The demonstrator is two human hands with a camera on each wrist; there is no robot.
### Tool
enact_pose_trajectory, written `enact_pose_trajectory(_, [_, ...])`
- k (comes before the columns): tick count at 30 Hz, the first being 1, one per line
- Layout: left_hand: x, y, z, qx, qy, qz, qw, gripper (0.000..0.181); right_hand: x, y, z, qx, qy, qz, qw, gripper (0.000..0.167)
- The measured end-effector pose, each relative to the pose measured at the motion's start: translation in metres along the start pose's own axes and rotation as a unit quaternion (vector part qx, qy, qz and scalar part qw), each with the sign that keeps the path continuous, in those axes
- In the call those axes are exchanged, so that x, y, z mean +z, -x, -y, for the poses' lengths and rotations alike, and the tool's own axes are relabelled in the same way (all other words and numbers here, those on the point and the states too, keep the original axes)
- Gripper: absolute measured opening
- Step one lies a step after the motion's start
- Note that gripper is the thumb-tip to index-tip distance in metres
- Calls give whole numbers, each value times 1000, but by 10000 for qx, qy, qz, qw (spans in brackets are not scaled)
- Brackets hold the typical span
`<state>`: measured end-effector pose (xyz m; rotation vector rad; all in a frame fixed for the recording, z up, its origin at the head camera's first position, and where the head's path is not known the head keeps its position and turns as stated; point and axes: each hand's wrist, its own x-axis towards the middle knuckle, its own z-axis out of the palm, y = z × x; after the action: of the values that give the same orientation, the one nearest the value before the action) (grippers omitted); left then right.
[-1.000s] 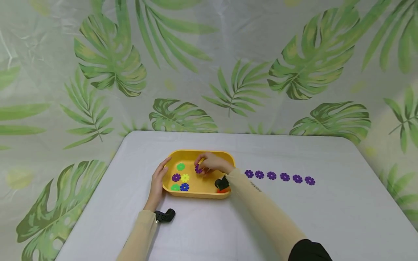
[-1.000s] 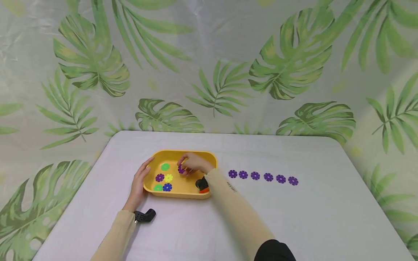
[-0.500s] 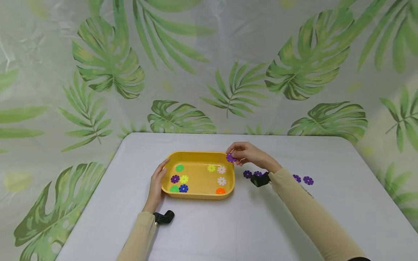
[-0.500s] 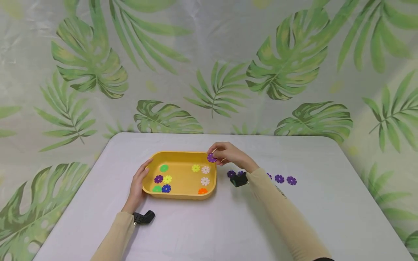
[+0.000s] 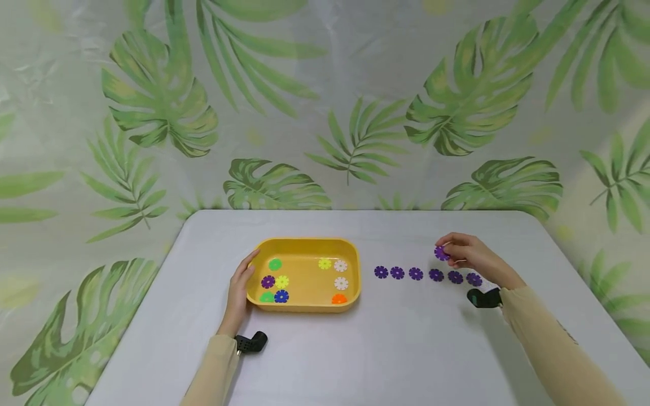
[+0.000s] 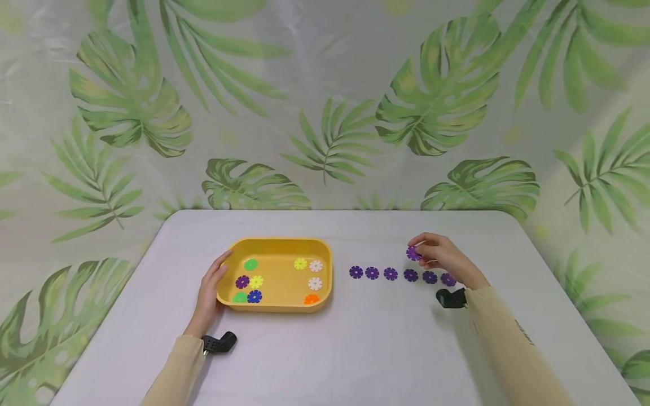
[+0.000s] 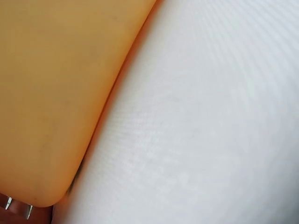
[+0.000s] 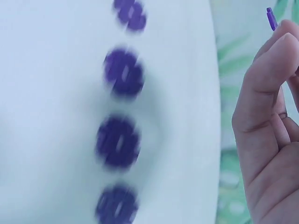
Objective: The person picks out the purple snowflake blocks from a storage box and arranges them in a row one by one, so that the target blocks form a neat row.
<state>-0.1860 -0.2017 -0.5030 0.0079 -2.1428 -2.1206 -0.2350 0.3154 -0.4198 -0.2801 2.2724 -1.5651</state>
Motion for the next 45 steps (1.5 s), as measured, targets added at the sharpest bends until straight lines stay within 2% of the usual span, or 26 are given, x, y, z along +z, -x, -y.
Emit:
enact_pose_trajectory(5, [-2, 1, 0, 25, -19, -20, 10000, 41, -31, 30, -32, 237, 76, -553, 9982, 35])
enact_pose_trajectory(9, [-2, 2, -2, -48, -7, 3, 10000, 41, -46, 48, -55, 506, 218, -933, 9941, 35])
enact_pose_trajectory(15, [2, 8, -20, -156, 122, 119, 9997, 42, -52, 61, -83, 848, 531, -1199, 9877, 37])
enact_pose_trajectory(20, [5, 12, -32, -212, 73, 119, 9997, 42, -50, 63, -86, 891, 991, -1331, 9821, 36])
enact_pose_trajectory(26, [4, 12, -31, -210, 43, 71, 9997, 42, -42, 54, -67, 773, 1564, -1449, 9739, 35])
enact_pose_trajectory(28, [3, 10, -29, -200, 64, 66, 9998, 43, -35, 47, -56, 641, 1518, -1403, 9763, 36])
enact_pose_trajectory(31, [2, 6, -18, -178, 109, 41, 9998, 42, -17, 33, -34, 322, 1236, -1160, 9850, 36])
enact_pose_trajectory(35, [0, 1, -2, -91, 90, -55, 9999, 41, 16, 9, 1, -87, 697, -618, 9956, 36])
enact_pose_trajectory(37, [0, 0, 0, -26, 43, -62, 10000, 41, 34, -5, 18, -206, 456, -341, 9982, 36])
enact_pose_trajectory(43, [1, 1, -2, -24, 63, -24, 10000, 41, 99, -52, 63, -265, 125, 414, 9987, 36])
enact_pose_trajectory(45, [1, 3, -10, -69, 92, 10, 9999, 41, 123, -66, 77, -211, 5, 654, 9976, 34])
